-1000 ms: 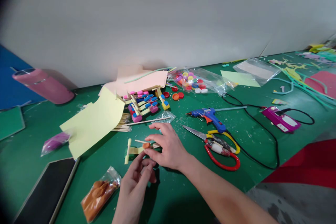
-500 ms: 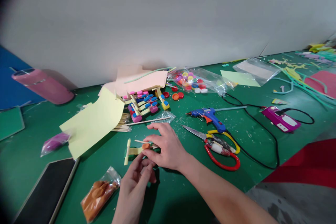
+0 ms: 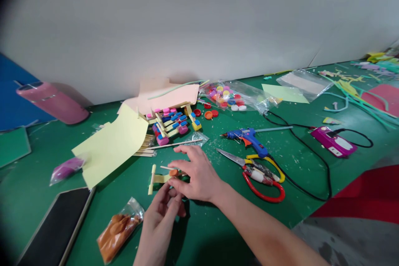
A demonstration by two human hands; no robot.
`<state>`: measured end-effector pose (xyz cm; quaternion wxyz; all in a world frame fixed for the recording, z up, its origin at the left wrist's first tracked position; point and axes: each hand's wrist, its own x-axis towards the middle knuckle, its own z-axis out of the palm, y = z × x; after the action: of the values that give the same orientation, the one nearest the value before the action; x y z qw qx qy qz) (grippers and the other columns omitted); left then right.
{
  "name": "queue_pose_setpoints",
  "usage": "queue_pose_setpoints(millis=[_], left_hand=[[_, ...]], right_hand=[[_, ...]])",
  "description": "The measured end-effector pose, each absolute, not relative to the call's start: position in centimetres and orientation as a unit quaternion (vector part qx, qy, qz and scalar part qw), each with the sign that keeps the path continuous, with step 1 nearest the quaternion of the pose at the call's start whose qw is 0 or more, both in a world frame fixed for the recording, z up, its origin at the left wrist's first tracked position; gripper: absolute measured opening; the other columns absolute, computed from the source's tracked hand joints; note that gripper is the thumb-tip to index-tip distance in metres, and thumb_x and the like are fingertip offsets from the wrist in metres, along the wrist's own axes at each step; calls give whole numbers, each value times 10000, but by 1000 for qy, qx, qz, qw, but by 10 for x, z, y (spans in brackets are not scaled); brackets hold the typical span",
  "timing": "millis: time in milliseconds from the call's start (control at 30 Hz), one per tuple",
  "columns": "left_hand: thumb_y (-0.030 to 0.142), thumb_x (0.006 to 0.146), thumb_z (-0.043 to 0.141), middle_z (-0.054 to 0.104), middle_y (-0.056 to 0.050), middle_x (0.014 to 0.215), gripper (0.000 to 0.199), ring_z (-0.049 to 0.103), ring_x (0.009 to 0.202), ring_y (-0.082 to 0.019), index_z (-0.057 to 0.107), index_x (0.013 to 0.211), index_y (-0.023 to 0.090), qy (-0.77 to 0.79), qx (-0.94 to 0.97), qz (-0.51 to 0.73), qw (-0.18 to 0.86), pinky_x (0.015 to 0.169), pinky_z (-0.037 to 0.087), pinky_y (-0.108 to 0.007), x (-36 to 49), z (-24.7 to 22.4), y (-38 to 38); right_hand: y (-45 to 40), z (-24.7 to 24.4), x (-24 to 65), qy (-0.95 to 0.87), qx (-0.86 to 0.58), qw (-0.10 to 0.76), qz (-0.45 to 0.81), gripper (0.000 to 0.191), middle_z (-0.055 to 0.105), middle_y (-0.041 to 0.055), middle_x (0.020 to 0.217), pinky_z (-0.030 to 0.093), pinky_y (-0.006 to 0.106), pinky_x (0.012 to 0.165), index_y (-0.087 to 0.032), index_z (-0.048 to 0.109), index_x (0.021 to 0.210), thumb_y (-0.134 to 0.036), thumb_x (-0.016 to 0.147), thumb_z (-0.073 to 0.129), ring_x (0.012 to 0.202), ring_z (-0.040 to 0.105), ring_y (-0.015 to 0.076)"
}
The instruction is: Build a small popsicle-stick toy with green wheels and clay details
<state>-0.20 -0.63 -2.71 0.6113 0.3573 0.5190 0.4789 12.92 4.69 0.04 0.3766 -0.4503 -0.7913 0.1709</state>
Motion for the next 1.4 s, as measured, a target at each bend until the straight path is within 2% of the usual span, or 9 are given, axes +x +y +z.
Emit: queue_pose_setpoints(millis=[100, 233, 333, 500, 800, 933, 1067, 1167, 1400], left_hand=[[305, 755, 620, 591, 8, 753, 412, 510, 502, -68, 506, 1129, 177, 509, 359, 485, 614, 489, 432, -190, -1, -27, -6], [303, 761, 614, 598, 3, 752, 441, 507, 495, -72, 476, 1163, 185, 503, 357, 496, 612, 482, 423, -196, 1, -29, -8], [304, 754, 618, 593, -1, 764, 388, 510, 505, -74, 514, 1111, 189, 503, 361, 501, 604, 490, 425, -198, 2, -29, -8], [312, 735, 622, 592, -11, 759, 259, 523, 548, -87, 567, 946, 172, 530, 372, 490, 584, 529, 442, -202, 4, -20, -12], [294, 732, 593, 588, -23, 677, 127, 509, 571, -134, 625, 806, 196, 557, 449, 487, 501, 549, 429, -242, -4, -1, -49], [216, 730, 601, 616, -26, 683, 70, 560, 598, -165, 655, 768, 240, 567, 565, 479, 360, 562, 443, -259, -30, 6, -60], [144, 719, 613, 658, -77, 883, 193, 603, 829, -232, 669, 878, 238, 594, 678, 414, 131, 776, 448, -336, -76, 6, -55], [200, 758, 567, 630, -106, 837, 171, 584, 762, -244, 659, 900, 177, 625, 697, 350, 20, 717, 436, -376, -106, 5, -41], [371, 799, 482, 595, -94, 779, 308, 539, 743, -261, 684, 901, 162, 675, 710, 185, 81, 626, 405, -370, -121, 2, -11]], right_hand=[[46, 15, 139, -762, -448, 428, 189, 490, 420, 109, 1258, 356, 425, 953, -193, 505, 1194, -299, 731, 629, 1162, 389, 265], [44, 24, 157, -634, -489, 576, 165, 293, 480, 85, 1163, 431, 372, 824, -224, 507, 1136, -261, 846, 481, 994, 504, 213], [42, 13, 165, -571, -520, 620, 139, 188, 521, 75, 1055, 453, 344, 736, -219, 509, 1053, -238, 881, 436, 841, 541, 179], [35, -12, 162, -603, -516, 590, 148, 95, 557, 57, 888, 451, 302, 632, -197, 515, 870, -210, 886, 423, 732, 551, 163], [28, -22, 159, -681, -495, 511, 177, 328, 494, -2, 581, 385, 261, 527, -201, 443, 607, -223, 913, 326, 547, 489, 137], [25, -23, 159, -693, -487, 497, 190, 319, 476, -10, 550, 361, 256, 497, -196, 464, 590, -220, 896, 376, 505, 460, 126], [23, -24, 158, -689, -489, 499, 193, 251, 522, 1, 594, 387, 260, 518, -193, 498, 648, -224, 882, 412, 539, 492, 132], [23, -25, 157, -689, -492, 495, 196, 229, 526, -2, 601, 391, 257, 525, -193, 502, 656, -215, 873, 434, 543, 498, 130], [23, -24, 158, -696, -484, 493, 197, 222, 514, -4, 600, 398, 259, 521, -195, 491, 661, -201, 874, 431, 543, 499, 133]])
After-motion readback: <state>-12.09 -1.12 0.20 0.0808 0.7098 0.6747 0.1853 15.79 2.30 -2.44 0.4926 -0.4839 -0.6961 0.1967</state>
